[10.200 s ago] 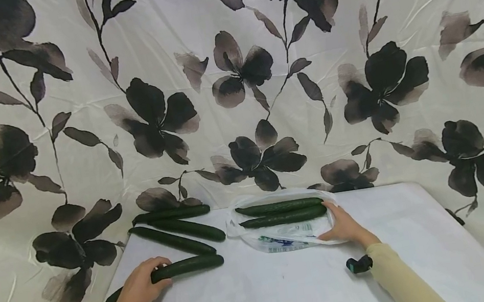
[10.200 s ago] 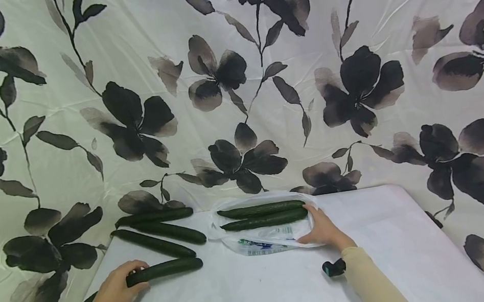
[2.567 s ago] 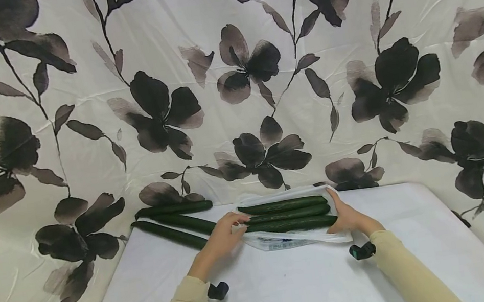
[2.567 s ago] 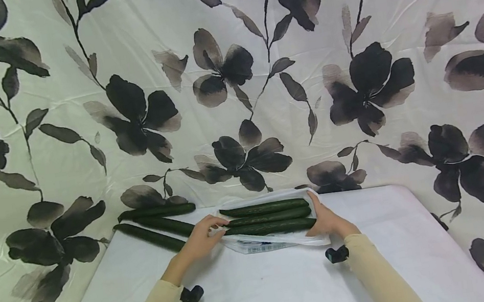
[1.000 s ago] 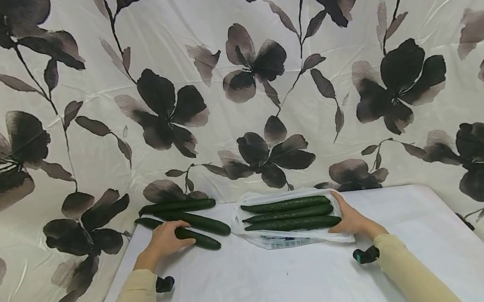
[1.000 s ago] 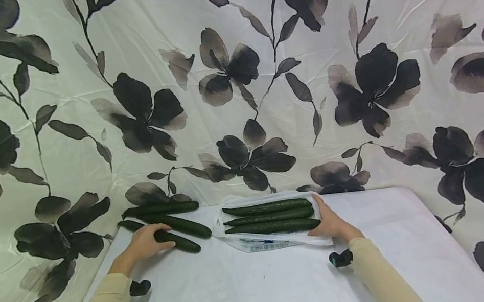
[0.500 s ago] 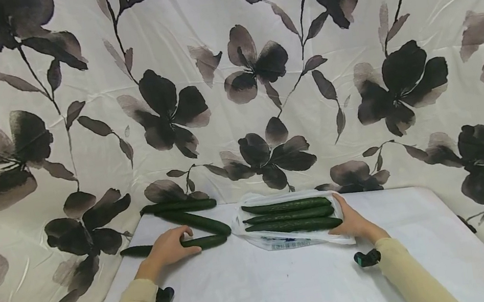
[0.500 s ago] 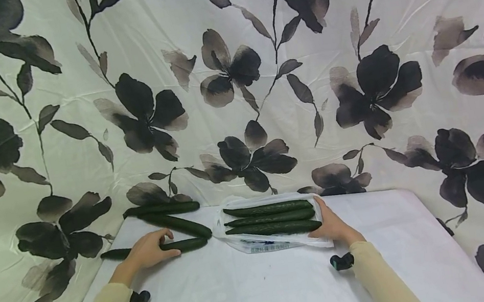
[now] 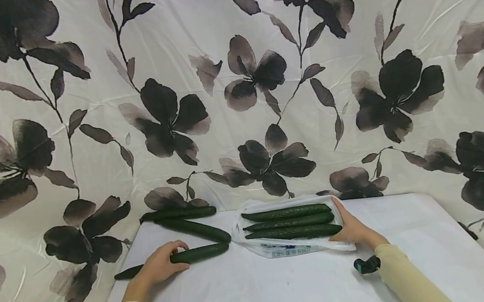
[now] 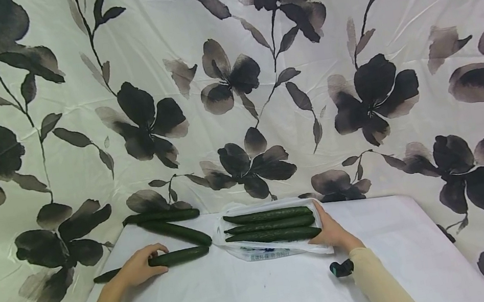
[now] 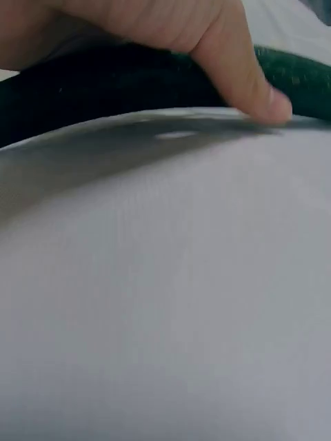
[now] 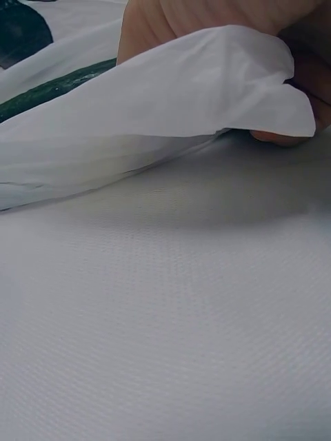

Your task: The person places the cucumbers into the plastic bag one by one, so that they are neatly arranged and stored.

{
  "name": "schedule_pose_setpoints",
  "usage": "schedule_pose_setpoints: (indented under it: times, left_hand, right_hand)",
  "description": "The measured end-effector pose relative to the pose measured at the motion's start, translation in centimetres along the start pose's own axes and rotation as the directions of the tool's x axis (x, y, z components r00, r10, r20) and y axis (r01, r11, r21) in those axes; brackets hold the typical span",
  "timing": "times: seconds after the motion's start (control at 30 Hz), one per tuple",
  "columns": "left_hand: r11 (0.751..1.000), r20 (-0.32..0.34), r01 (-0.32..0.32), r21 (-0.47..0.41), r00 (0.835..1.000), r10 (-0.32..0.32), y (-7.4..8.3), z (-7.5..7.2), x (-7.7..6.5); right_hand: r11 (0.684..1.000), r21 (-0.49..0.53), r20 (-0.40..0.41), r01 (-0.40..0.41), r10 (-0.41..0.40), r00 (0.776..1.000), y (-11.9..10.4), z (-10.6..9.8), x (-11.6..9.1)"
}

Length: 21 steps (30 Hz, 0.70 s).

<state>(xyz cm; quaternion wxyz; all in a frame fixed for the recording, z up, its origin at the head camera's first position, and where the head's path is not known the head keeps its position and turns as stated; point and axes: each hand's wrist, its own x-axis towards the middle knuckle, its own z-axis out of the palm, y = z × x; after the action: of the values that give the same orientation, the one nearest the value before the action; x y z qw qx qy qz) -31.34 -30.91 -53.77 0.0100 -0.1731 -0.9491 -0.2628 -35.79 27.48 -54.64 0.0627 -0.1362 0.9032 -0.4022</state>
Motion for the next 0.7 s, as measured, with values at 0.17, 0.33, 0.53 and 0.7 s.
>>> schedule_pose_setpoints:
  times: [0.17,0.33,0.53,0.7]
  left_hand:
    - [0.995,-0.108,-0.1,-0.001,0.989,0.099,1.6,0.3,-1.1]
    - [0.994,-0.17,-0.103,-0.044,0.981,0.095,4.3,-0.5,-1.0]
    - [0.99,-0.171,-0.132,-0.044,0.978,0.122,6.6,-0.9,0.4]
    - [0.985,-0.161,-0.172,-0.018,0.973,0.167,8.3,-0.6,1.8]
  right_hand:
    - [1.0,-0.009,-0.003,-0.006,0.006,1.0,-0.1,0.1,0.0]
    - [1.0,-0.025,-0.01,-0.004,0.004,1.0,-0.1,-0.2,0.1]
    - [1.0,-0.022,-0.012,-0.003,0.002,1.0,-0.2,-0.3,0.1]
    - [0.999,-0.034,0.01,-0.015,0.015,1.0,-0.3,0.0,-0.2]
